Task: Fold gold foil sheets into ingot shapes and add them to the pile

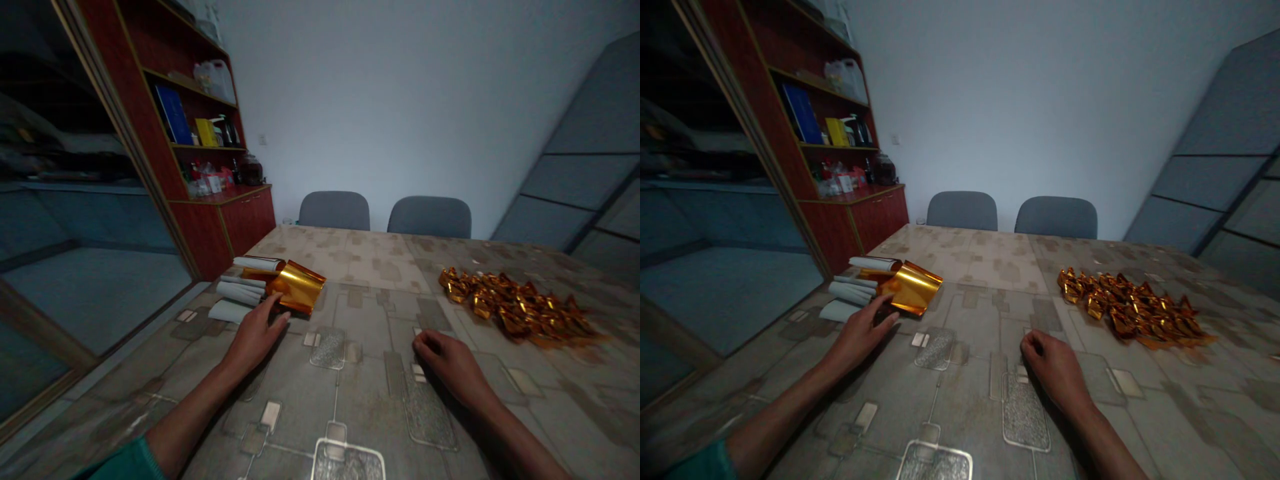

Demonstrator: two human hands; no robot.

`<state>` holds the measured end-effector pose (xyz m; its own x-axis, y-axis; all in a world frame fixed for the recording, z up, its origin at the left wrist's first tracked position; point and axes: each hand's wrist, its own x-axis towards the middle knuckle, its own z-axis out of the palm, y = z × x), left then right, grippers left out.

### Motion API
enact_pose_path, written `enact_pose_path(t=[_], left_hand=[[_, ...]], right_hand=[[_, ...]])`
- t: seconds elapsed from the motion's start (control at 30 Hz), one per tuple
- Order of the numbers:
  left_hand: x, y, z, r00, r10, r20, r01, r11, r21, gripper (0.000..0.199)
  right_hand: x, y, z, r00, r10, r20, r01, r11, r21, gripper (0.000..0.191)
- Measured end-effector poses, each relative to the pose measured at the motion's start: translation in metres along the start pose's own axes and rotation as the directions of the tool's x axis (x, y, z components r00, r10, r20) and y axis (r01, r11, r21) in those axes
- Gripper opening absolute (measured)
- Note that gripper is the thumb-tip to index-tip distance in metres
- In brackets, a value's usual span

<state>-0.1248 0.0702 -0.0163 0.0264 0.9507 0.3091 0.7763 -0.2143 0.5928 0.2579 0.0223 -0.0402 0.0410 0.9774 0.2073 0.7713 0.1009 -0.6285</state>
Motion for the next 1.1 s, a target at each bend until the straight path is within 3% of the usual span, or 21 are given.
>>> enact_pose_path(t=[0.23, 0.43, 0.67, 0.83, 0.93, 1.03, 1.1], left_hand=[[0.001, 0.001, 0.003, 0.999, -0.018, -0.048, 0.016, 0.999, -0.036, 0.051], [-0.003, 0.009, 0.006, 0.995, 0.021, -0.098, -0.029, 0.996, -0.079, 0.032], [-0.017, 0.025, 0.017, 0.976, 0.194, -0.095, -0.206, 0.97, -0.13, 0.026], [-0.032, 0.042, 0.025, 0.925, 0.378, -0.025, -0.377, 0.911, -0.168, 0.023], [-0.04, 0.048, 0.028, 0.853, 0.515, 0.086, -0.489, 0.846, -0.213, 0.024], [-0.045, 0.051, 0.031, 0.782, 0.592, 0.194, -0.528, 0.796, -0.297, 0.025], [-0.047, 0.051, 0.031, 0.794, 0.558, 0.241, -0.454, 0.808, -0.376, 0.023]], right_hand=[[-0.002, -0.005, -0.002, 1.0, -0.009, 0.001, 0.009, 1.0, -0.018, 0.031], [-0.003, -0.006, -0.002, 1.0, -0.018, 0.0, 0.018, 1.0, -0.019, 0.029], [-0.003, -0.012, -0.003, 1.0, -0.021, 0.016, 0.02, 0.999, 0.042, 0.031], [-0.005, -0.022, 0.004, 0.997, -0.079, 0.004, 0.077, 0.986, 0.15, 0.065], [-0.007, -0.025, 0.011, 0.991, -0.135, -0.024, 0.136, 0.953, 0.269, 0.084], [-0.007, -0.024, 0.014, 0.974, -0.22, -0.058, 0.227, 0.929, 0.293, 0.084], [-0.005, -0.022, 0.012, 0.951, -0.305, -0.051, 0.308, 0.913, 0.269, 0.071]])
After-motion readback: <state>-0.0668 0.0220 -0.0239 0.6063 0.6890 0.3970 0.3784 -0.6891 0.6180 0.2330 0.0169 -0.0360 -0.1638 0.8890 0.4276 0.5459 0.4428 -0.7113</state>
